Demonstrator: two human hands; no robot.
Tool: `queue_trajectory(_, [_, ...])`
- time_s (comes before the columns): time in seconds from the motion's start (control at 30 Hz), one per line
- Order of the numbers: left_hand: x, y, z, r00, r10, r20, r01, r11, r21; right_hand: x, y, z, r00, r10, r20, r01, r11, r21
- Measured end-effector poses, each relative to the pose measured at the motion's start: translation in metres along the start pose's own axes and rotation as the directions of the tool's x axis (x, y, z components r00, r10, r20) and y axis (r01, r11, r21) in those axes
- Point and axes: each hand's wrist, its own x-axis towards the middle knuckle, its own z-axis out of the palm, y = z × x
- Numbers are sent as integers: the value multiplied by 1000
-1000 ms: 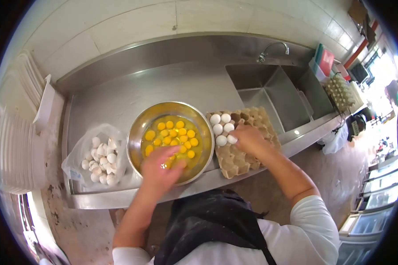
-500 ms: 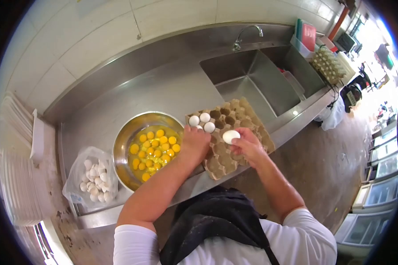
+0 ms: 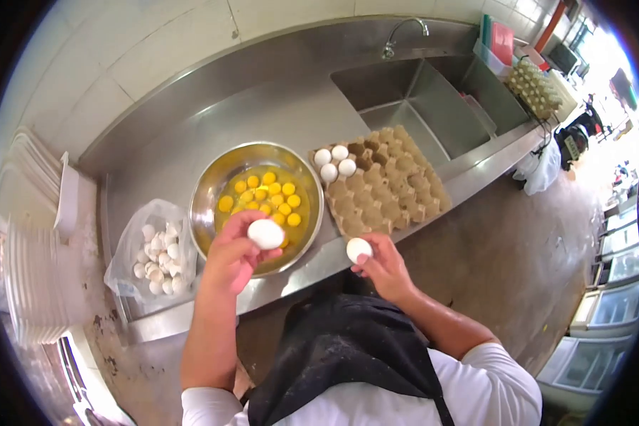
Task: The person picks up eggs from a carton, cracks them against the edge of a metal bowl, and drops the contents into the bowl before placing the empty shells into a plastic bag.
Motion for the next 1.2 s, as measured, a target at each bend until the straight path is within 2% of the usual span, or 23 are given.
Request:
queue_trajectory(0.03, [-11, -6, -7, 999, 45, 7, -44, 998, -50, -8, 11, 4, 983, -181, -15, 173, 960, -219])
queue_trajectory(0.07, [-22, -11, -13, 999, 45, 5, -45, 998, -46, -14, 19, 8, 933, -359, 11, 329, 842, -428])
queue_trajectory(0.1, [-31, -14, -17, 999, 49, 9, -48, 991, -129, -18, 24, 11, 955, -295, -22, 253, 851, -461])
queue_trajectory(0.13, [-38, -17, -21, 999, 53, 14, -49, 977, -210, -18, 32, 11, 954, -297, -25, 254, 853, -457])
queue_trajectory(0.2, [-45, -20, -27, 997, 72, 13, -67, 970, -234, -15, 46, 8, 792, -586, 173, 497, 454, -740])
queue_trajectory(0.27, [-53, -18, -34, 990, 43, -131, -69, 977, -200, -17, 45, 11, 748, -635, 192, 532, 401, -746])
queue_trajectory(0.3, [-56, -18, -38, 990, 47, -133, -72, 978, -196, -17, 45, 12, 701, -681, 209, 559, 344, -754])
queue_trajectory(0.4, [-61, -21, -47, 986, 32, -165, -61, 983, -171, -8, 61, 6, 746, -623, 234, 490, 278, -826])
queue_trajectory(0.53, [-64, -32, -39, 983, 44, -177, -59, 995, -80, -5, 49, 14, 723, -663, 194, 527, 347, -776])
queue_trajectory(0.57, [-61, -36, -38, 992, 75, -100, -79, 996, -38, -5, 44, 20, 722, -663, 201, 530, 342, -776])
queue_trajectory(0.6, [-59, -38, -39, 994, 103, -23, -103, 995, 1, -5, 38, 28, 812, -578, 85, 479, 575, -663])
queue_trajectory(0.63, [-58, -37, -41, 998, 46, 52, -50, 997, 66, -7, 32, 36, 890, -455, -7, 389, 769, -507])
queue_trajectory(0.67, [-56, -38, -37, 998, 51, 47, -53, 997, 58, -5, 22, 42, 892, -453, 3, 390, 766, -511])
queue_trajectory(0.7, [-52, -41, -29, 994, 88, 69, -106, 942, 317, 2, 6, 49, 980, -197, 8, 195, 962, -192])
queue_trajectory(0.73, [-46, -42, -18, 988, 119, 100, -155, 818, 554, 9, -8, 55, 993, 57, 102, -70, 988, 135])
queue_trajectory(0.77, [-43, -38, -5, 972, 204, 117, -226, 670, 707, 13, -17, 63, 983, 86, 160, -116, 975, 189])
queue_trajectory(0.8, [-38, -38, 1, 970, 214, 115, -232, 670, 706, 18, -19, 68, 983, 81, 167, -112, 977, 182])
queue_trajectory(0.87, [-28, -38, 6, 898, 386, 213, -381, 436, 815, 30, -23, 76, 965, 78, 251, -139, 962, 234])
queue_trajectory(0.9, [-22, -38, 7, 875, 427, 228, -411, 406, 816, 33, -25, 80, 961, 72, 266, -136, 963, 231])
queue_trajectory(0.93, [-20, -33, 8, 873, 433, 225, -411, 404, 817, 37, -27, 82, 960, 70, 271, -135, 964, 228])
queue_trajectory(1.0, [-19, -24, 13, 935, 342, 95, -260, 477, 840, 45, -31, 85, 949, 89, 301, -138, 980, 145])
queue_trajectory(1.1, [-12, -19, 15, 918, 386, 88, -262, 427, 865, 52, -38, 91, 965, 56, 254, -76, 995, 68])
queue_trajectory(1.2, [-1, -16, 16, 928, 368, 51, -232, 466, 854, 66, -36, 93, 968, 34, 248, -44, 998, 38])
